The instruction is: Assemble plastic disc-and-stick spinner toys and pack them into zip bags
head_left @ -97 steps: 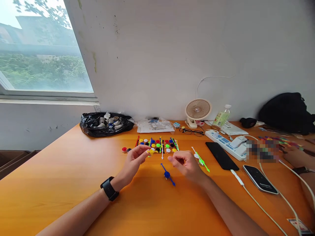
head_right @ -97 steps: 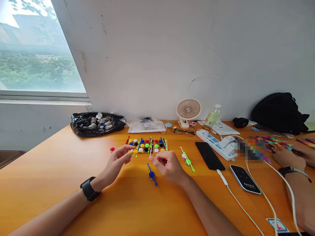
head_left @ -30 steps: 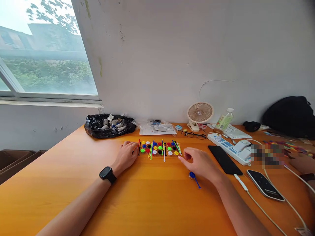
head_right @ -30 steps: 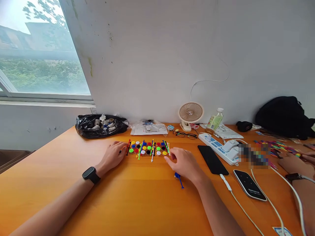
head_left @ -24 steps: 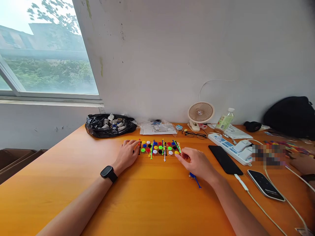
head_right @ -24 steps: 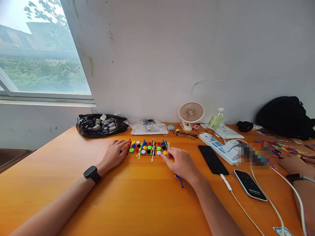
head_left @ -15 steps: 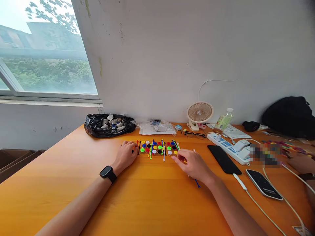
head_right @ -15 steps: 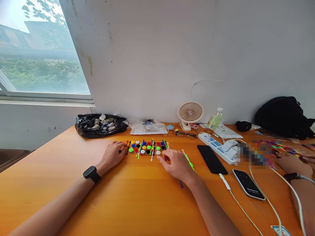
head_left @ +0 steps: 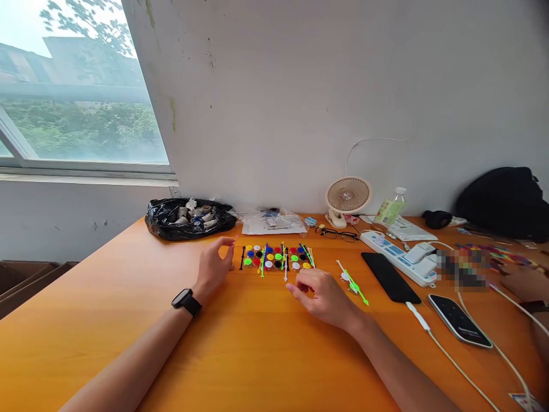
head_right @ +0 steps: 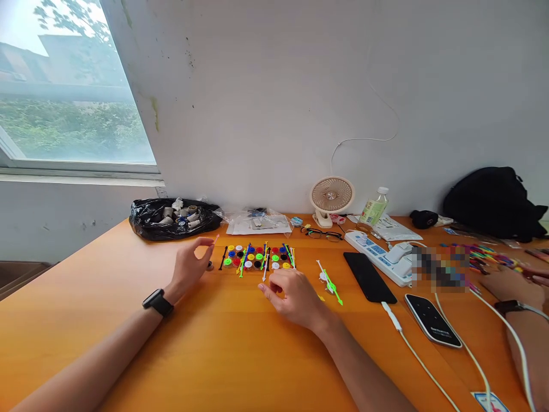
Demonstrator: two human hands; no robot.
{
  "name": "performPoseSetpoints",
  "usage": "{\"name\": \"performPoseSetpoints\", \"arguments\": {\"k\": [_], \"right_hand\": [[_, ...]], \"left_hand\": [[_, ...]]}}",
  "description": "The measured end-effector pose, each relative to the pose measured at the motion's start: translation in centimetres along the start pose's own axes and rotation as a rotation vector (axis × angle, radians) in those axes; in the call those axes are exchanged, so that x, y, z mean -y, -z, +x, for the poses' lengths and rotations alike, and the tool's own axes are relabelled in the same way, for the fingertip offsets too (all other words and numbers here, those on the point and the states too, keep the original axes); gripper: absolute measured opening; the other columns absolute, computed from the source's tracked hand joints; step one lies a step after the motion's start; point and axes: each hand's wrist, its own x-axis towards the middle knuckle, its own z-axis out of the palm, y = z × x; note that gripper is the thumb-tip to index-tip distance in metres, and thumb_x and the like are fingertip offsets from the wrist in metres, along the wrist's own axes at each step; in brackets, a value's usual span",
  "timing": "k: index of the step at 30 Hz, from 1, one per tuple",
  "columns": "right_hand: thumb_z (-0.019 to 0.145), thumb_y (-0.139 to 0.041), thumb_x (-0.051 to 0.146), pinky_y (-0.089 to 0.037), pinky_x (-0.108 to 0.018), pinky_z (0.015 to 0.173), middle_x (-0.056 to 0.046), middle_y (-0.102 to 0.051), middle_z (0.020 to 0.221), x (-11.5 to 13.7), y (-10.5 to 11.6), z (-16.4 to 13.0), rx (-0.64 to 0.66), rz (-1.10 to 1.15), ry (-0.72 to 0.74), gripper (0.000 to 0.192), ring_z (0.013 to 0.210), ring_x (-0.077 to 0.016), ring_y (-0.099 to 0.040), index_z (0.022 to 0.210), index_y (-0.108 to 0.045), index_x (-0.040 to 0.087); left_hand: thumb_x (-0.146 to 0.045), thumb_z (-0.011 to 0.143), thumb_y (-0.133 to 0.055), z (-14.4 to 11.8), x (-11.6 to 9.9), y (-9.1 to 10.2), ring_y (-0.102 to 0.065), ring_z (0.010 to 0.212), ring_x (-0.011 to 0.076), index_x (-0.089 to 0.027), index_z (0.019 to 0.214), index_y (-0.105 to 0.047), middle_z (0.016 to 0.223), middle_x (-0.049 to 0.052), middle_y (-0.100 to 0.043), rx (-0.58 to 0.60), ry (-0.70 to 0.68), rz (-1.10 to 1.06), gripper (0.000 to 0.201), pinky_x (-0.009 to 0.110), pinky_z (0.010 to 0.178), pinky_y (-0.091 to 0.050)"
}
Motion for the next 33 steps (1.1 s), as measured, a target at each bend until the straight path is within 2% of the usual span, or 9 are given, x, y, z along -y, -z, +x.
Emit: {"name": "performPoseSetpoints", "arguments": {"k": [3, 7, 9, 12, 15, 20, 24, 28, 33], "right_hand": [[0.106, -0.052, 0.044, -0.038, -0.031, 0.070, -0.002, -0.063, 0.072, -0.1, 0.0, 0.0, 0.006, -0.005, -0.005, 0.042, 0.069, -0.0171, -0.055, 0.071, -0.054, 0.021], [0.107, -0.050, 0.045, -0.037, -0.031, 0.069, -0.002, -0.062, 0.072, -0.1, 0.0, 0.0, 0.022, 0.003, -0.015, 0.044, 0.069, -0.0169, -0.055, 0.071, -0.053, 0.021], [0.107, -0.050, 0.044, -0.037, -0.031, 0.069, -0.002, -0.062, 0.072, -0.1, 0.0, 0.0, 0.031, 0.002, -0.015, 0.044, 0.068, -0.0167, -0.055, 0.070, -0.053, 0.021], [0.107, -0.050, 0.042, -0.036, -0.031, 0.069, -0.001, -0.061, 0.072, -0.1, 0.0, 0.0, 0.040, -0.002, -0.012, 0.042, 0.068, -0.0165, -0.054, 0.071, -0.052, 0.021], [0.107, -0.050, 0.041, -0.035, -0.030, 0.069, -0.001, -0.060, 0.072, -0.1, 0.1, 0.0, 0.036, -0.002, -0.011, 0.042, 0.068, -0.0164, -0.054, 0.071, -0.051, 0.021], [0.108, -0.049, 0.043, -0.033, -0.030, 0.067, 0.000, -0.057, 0.069, -0.1, 0.2, 0.0, 0.025, -0.007, -0.010, 0.044, 0.066, -0.0155, -0.051, 0.069, -0.047, 0.021], [0.108, -0.049, 0.041, -0.033, -0.030, 0.067, 0.000, -0.058, 0.070, -0.1, 0.1, -0.1, 0.018, 0.001, -0.005, 0.043, 0.066, -0.0155, -0.051, 0.069, -0.048, 0.021], [0.107, -0.051, 0.040, -0.035, -0.030, 0.068, 0.000, -0.059, 0.072, 0.1, -0.3, -0.1, 0.023, 0.041, 0.006, 0.040, 0.068, -0.0155, -0.052, 0.071, -0.051, 0.021], [0.103, -0.058, 0.037, -0.040, -0.029, 0.069, 0.000, -0.063, 0.082, 0.9, -1.3, -0.3, 0.029, 0.182, -0.032, 0.015, 0.075, -0.0167, -0.057, 0.101, -0.062, 0.023]], "left_hand": [[-0.032, 0.093, -0.054, 1.0, 0.4, 1.0, -0.073, 0.096, 0.0221, -0.020, 0.107, -0.064, 0.108, 0.007, -0.074, -0.109, 0.061, -0.195, 0.021, 0.032, 0.084, -0.057], [-0.027, 0.091, -0.042, 2.3, 1.8, 2.6, -0.069, 0.086, 0.0215, -0.019, 0.107, -0.062, 0.100, 0.008, -0.072, -0.106, 0.210, -0.032, 0.027, 0.030, 0.071, -0.052], [-0.029, 0.093, -0.038, 2.4, 2.3, 3.2, -0.065, 0.076, 0.0223, -0.020, 0.099, -0.063, 0.084, 0.006, -0.070, -0.046, 0.241, 0.027, 0.027, 0.030, 0.065, -0.047], [-0.045, 0.093, -0.052, 2.1, 2.3, 3.6, -0.059, 0.061, 0.0219, -0.022, 0.077, -0.063, 0.063, 0.002, -0.063, 0.134, 0.207, 0.093, 0.030, 0.030, 0.061, -0.039], [-0.058, 0.089, -0.061, 1.5, 2.0, 3.5, -0.055, 0.058, 0.0218, -0.023, 0.066, -0.059, 0.062, 0.003, -0.064, 0.329, 0.103, 0.331, 0.042, 0.030, 0.060, -0.031], [-0.059, 0.099, -0.046, 1.5, 1.8, 3.7, -0.055, 0.058, 0.0215, -0.022, 0.065, -0.055, 0.067, 0.006, -0.068, 0.350, 0.092, 0.533, 0.050, 0.030, 0.058, -0.025], [-0.065, 0.101, -0.038, 1.7, 0.9, 4.1, -0.055, 0.055, 0.0190, -0.021, 0.062, -0.052, 0.068, 0.005, -0.073, 0.313, 0.173, 0.418, 0.060, 0.029, 0.057, -0.025], [-0.070, 0.100, -0.037, 1.0, -1.5, 3.3, -0.055, 0.053, 0.0177, -0.020, 0.061, -0.054, 0.063, 0.006, -0.071, 0.310, 0.139, 0.188, 0.066, 0.028, 0.055, -0.029], [-0.065, 0.101, -0.044, -2.4, -5.2, 0.5, -0.050, 0.052, 0.0133, -0.019, 0.065, -0.054, 0.059, 0.002, -0.064, 0.623, 0.085, -0.244, 0.059, 0.025, 0.053, -0.032]]}}
